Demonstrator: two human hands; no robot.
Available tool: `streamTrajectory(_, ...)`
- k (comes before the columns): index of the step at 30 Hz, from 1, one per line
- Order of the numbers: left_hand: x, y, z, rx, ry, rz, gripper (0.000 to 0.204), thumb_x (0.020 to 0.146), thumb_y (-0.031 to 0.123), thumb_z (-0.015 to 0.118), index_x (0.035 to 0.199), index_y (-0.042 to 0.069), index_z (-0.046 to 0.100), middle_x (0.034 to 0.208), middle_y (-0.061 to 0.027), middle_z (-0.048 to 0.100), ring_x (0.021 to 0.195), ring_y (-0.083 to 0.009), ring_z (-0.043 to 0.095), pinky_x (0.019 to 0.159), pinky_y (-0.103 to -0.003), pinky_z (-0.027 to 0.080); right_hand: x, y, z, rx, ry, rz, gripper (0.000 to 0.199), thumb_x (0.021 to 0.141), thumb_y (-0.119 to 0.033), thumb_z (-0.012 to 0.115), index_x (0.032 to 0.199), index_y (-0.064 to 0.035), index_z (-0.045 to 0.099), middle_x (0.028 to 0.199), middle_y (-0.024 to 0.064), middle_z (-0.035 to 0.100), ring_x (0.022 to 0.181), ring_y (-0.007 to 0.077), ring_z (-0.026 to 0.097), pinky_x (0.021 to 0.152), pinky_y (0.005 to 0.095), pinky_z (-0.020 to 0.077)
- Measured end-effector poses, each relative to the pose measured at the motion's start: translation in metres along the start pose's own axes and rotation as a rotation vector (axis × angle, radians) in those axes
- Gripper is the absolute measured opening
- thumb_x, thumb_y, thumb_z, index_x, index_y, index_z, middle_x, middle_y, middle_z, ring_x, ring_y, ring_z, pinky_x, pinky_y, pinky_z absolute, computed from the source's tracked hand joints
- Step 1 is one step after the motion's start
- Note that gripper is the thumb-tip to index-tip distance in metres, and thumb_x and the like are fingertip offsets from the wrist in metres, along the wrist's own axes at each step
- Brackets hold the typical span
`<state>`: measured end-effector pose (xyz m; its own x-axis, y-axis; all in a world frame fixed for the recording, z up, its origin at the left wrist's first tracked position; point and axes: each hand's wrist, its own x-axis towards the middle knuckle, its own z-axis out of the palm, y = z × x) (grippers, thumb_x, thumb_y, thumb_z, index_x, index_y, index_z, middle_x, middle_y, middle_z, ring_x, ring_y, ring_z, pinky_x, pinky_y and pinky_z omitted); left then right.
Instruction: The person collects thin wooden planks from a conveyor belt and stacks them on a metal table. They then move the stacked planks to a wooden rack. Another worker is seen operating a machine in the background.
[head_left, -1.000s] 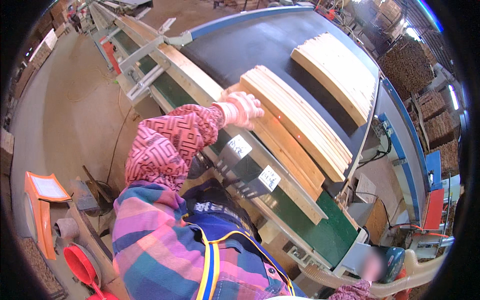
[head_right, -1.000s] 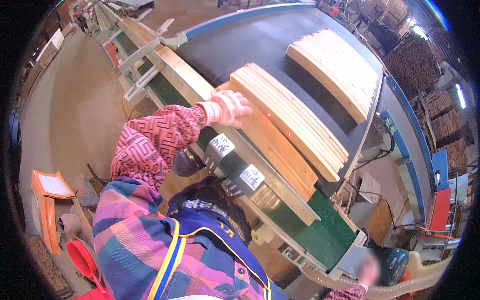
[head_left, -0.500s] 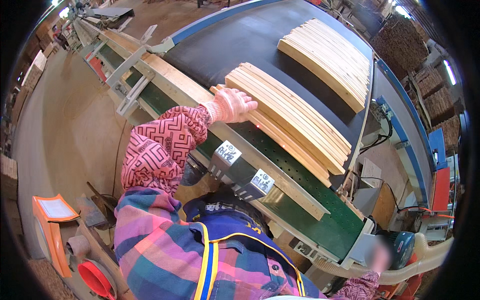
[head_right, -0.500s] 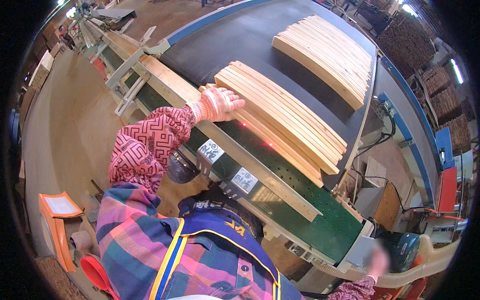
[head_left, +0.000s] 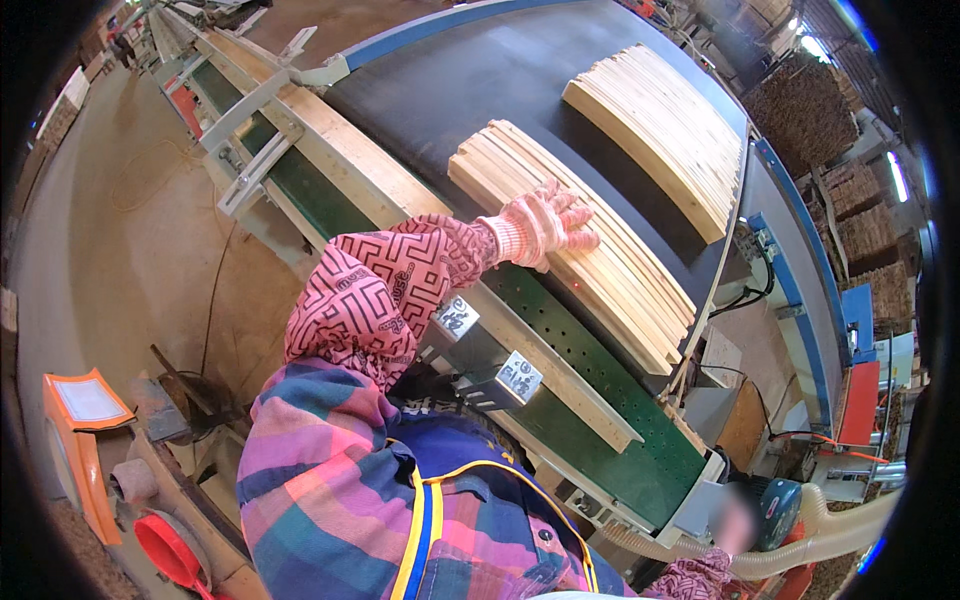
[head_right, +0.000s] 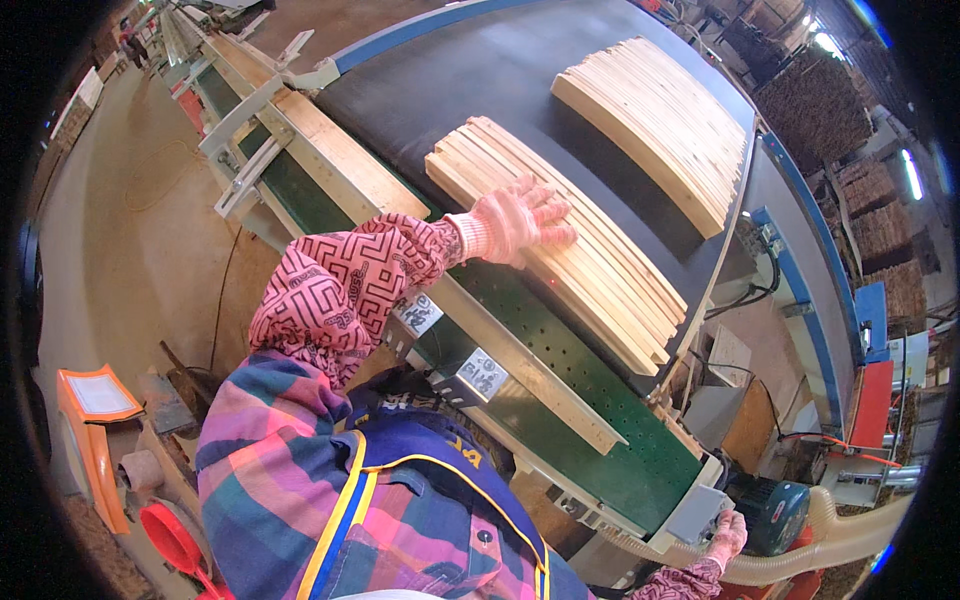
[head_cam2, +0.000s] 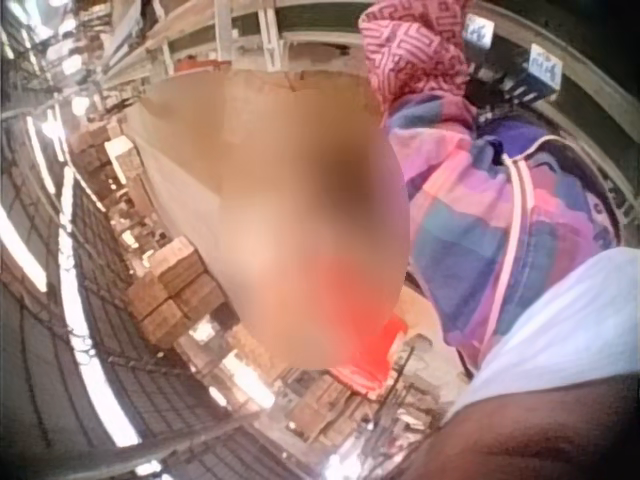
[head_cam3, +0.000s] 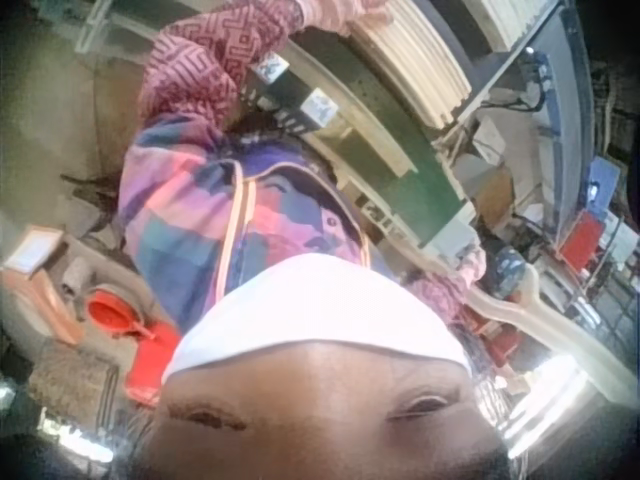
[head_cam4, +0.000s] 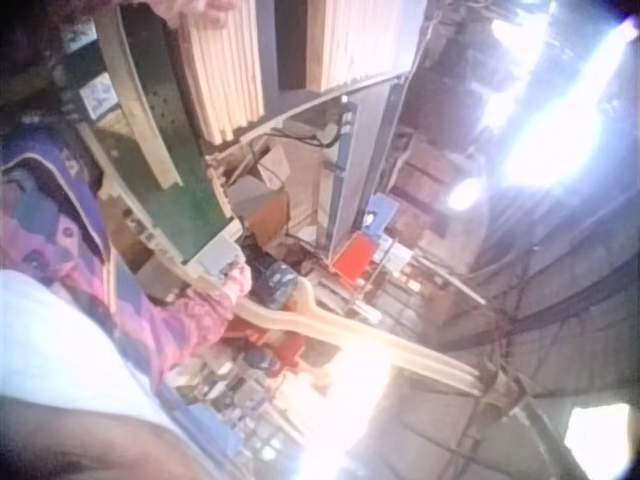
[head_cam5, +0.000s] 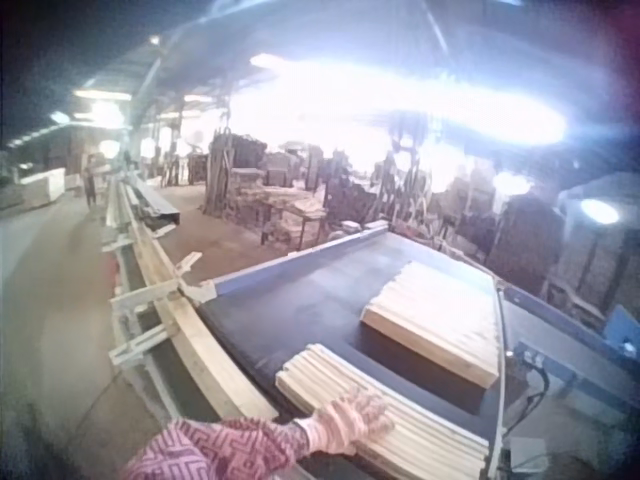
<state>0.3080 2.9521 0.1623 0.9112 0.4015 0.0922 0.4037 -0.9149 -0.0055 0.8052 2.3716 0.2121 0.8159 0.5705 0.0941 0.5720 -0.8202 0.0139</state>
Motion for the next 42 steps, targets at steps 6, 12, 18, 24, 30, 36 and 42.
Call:
streamTrajectory(6, 0.035, -0.011, 0.004, 0.006, 0.02, -0.063, 0.079, 0.076, 0.041, 0.075, 0.145, 0.029, 0.038, 0.155, -0.0111, 0.03, 0.143, -0.0358, 0.028, 0.117, -0.055, 0.018, -0.004, 0.038, 0.012, 0.115, -0.019, 0.123, 0.028, 0.094, -0.03, 0.062, 0.098, -0.0025, 0.068, 0.087, 0.0157, 0.07, 0.078, 0.0273, 0.065, 0.073, 0.038, 0.0496)
streamTrajectory(12, 0.05, -0.015, -0.004, -0.003, -0.023, -0.158, 0.082, 0.076, 0.041, 0.075, 0.147, 0.031, 0.035, 0.156, -0.0097, 0.029, 0.144, -0.0333, 0.027, 0.118, -0.054, 0.018, -0.001, -0.015, -0.008, -0.112, -0.037, 0.104, 0.03, 0.094, -0.034, 0.059, 0.106, -0.008, 0.068, 0.095, 0.0132, 0.069, 0.085, 0.0282, 0.066, 0.075, 0.0392, 0.0517)
streamTrajectory(18, 0.049, -0.025, -0.007, 0.007, -0.077, -0.017, 0.083, 0.079, 0.043, 0.072, 0.149, 0.027, 0.032, 0.158, -0.0126, 0.025, 0.147, -0.0321, 0.019, 0.12, -0.05, 0.014, 0.014, 0.024, 0.021, -0.377, -0.006, 0.015, 0.037, 0.096, -0.041, 0.05, 0.105, -0.0093, 0.067, 0.093, 0.0132, 0.068, 0.084, 0.0298, 0.064, 0.074, 0.0408, 0.0517)
streamTrajectory(24, -0.013, -0.02, -0.042, -0.148, 0.199, -0.164, 0.078, 0.08, 0.043, 0.071, 0.146, 0.023, 0.036, 0.152, -0.0134, 0.034, 0.143, -0.0332, 0.027, 0.118, -0.044, 0.023, 0.033, 0.027, 0.042, -0.322, 0.076, 0.217, 0.048, 0.097, -0.039, 0.043, 0.093, 0.0016, 0.067, 0.096, 0.0245, 0.066, 0.093, 0.0428, 0.061, 0.08, 0.0471, 0.0477)
streamTrajectory(30, -0.092, -0.046, -0.006, -0.24, 0.171, -0.405, 0.036, 0.083, 0.035, 0.066, 0.116, 0.019, 0.065, 0.116, -0.0084, 0.064, 0.116, -0.0293, 0.055, 0.101, -0.041, 0.045, 0.024, 0.023, 0.022, -0.276, 0.008, 0.287, 0.044, 0.093, -0.037, 0.046, 0.095, 0.0024, 0.066, 0.103, 0.0242, 0.065, 0.097, 0.0415, 0.061, 0.081, 0.0465, 0.0478)
streamTrajectory(36, -0.124, -0.069, -0.01, -0.214, 0.034, -0.632, 0.029, 0.085, 0.027, 0.065, 0.112, 0.016, 0.069, 0.112, -0.0085, 0.065, 0.115, -0.0256, 0.056, 0.101, -0.035, 0.045, 0.03, -0.106, -0.047, -0.092, 0.078, 0.118, 0.058, 0.092, -0.049, 0.047, 0.125, -0.0023, 0.059, 0.122, 0.0212, 0.062, 0.111, 0.0399, 0.058, 0.095, 0.0443, 0.0441)
streamTrajectory(42, -0.156, -0.03, 0.008, -0.159, 0.86, -0.486, 0.025, 0.08, 0.006, 0.066, 0.105, 0.008, 0.069, 0.105, -0.0119, 0.067, 0.102, -0.0298, 0.063, 0.091, -0.039, 0.051, -0.023, -0.438, -0.042, 1.171, -0.6, -0.407, 0.036, 0.098, -0.03, 0.055, 0.118, -0.0021, 0.066, 0.091, 0.0037, 0.067, 0.072, 0.0075, 0.056, 0.066, 0.0223, 0.0449)
